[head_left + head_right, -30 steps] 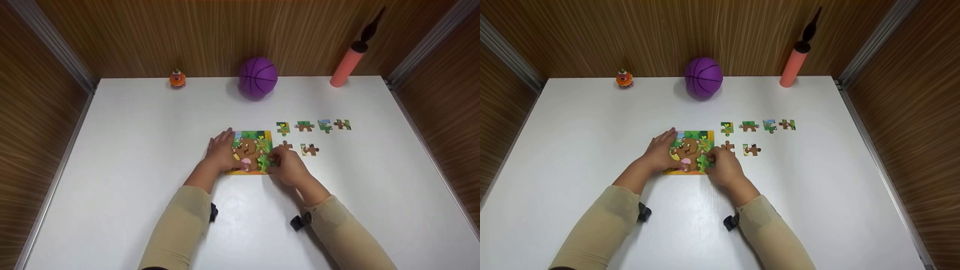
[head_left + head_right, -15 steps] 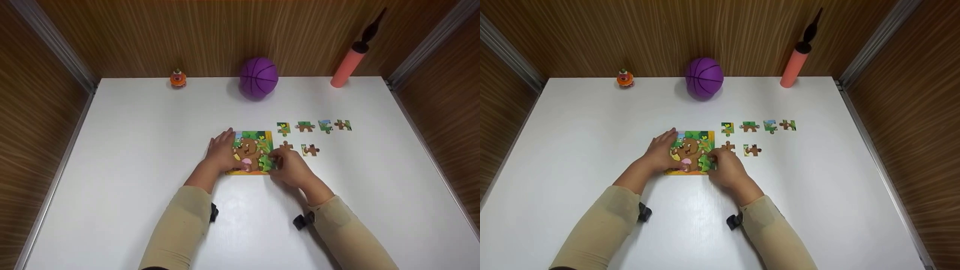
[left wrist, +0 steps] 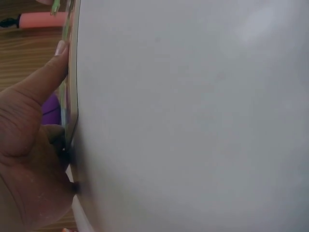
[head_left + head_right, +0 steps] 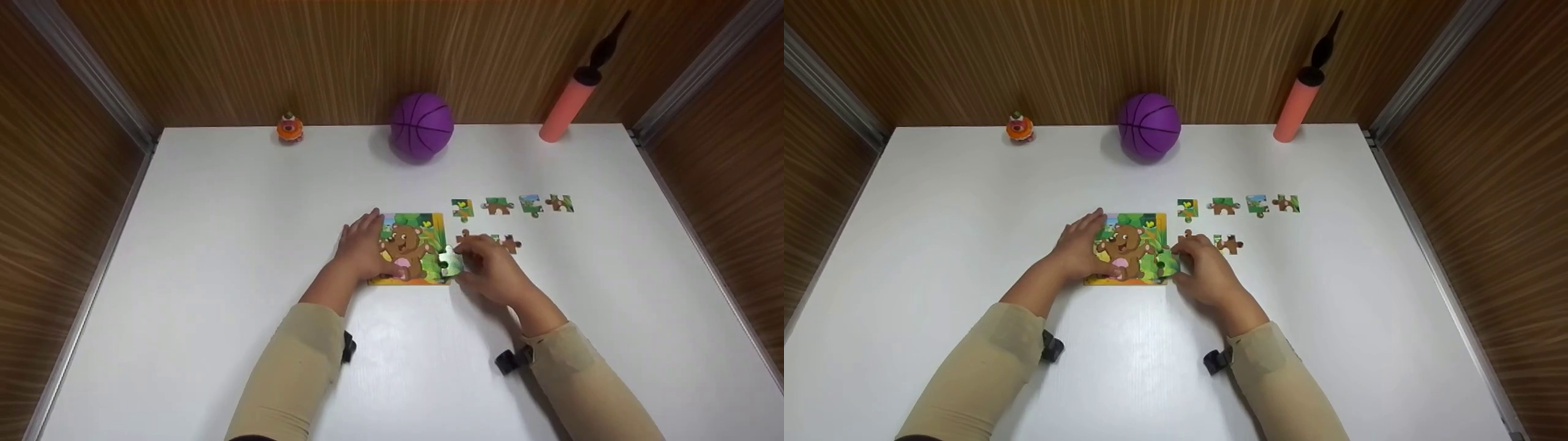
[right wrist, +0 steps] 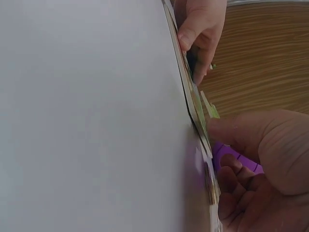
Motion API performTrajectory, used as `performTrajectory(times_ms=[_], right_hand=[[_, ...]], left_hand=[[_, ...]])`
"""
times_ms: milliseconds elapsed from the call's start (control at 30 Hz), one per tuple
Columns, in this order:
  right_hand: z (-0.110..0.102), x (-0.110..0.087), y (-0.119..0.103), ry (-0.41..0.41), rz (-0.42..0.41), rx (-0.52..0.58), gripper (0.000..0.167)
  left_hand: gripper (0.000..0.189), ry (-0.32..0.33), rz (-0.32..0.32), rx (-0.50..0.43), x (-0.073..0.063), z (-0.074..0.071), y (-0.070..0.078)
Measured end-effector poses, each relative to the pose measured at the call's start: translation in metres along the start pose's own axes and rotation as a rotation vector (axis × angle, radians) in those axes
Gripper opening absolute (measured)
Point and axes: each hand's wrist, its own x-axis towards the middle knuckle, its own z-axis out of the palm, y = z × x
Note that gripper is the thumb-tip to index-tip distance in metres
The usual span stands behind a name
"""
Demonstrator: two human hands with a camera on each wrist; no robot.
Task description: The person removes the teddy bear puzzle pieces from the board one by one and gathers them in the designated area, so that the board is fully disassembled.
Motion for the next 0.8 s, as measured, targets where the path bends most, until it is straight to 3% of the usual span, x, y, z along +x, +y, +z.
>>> performTrajectory(times_ms=[167,400,800], right_hand=[[-0.008,-0.004,0.012,0.029,-0.015,-0.01,0.043],[-0.022,-0.013,0.024,0.04,0.059,-0.029,0.042],[-0.054,-0.036,0.052,0.115,0.107,-0.027,0.046]], left_hand=[[0.128,-0.008,-0.012,-0.017,0.0,-0.001,0.001],[0.128,-0.011,-0.015,-0.017,0.0,-0.001,0.002],[0.128,-0.01,-0.021,-0.015,0.001,0.001,0.001]])
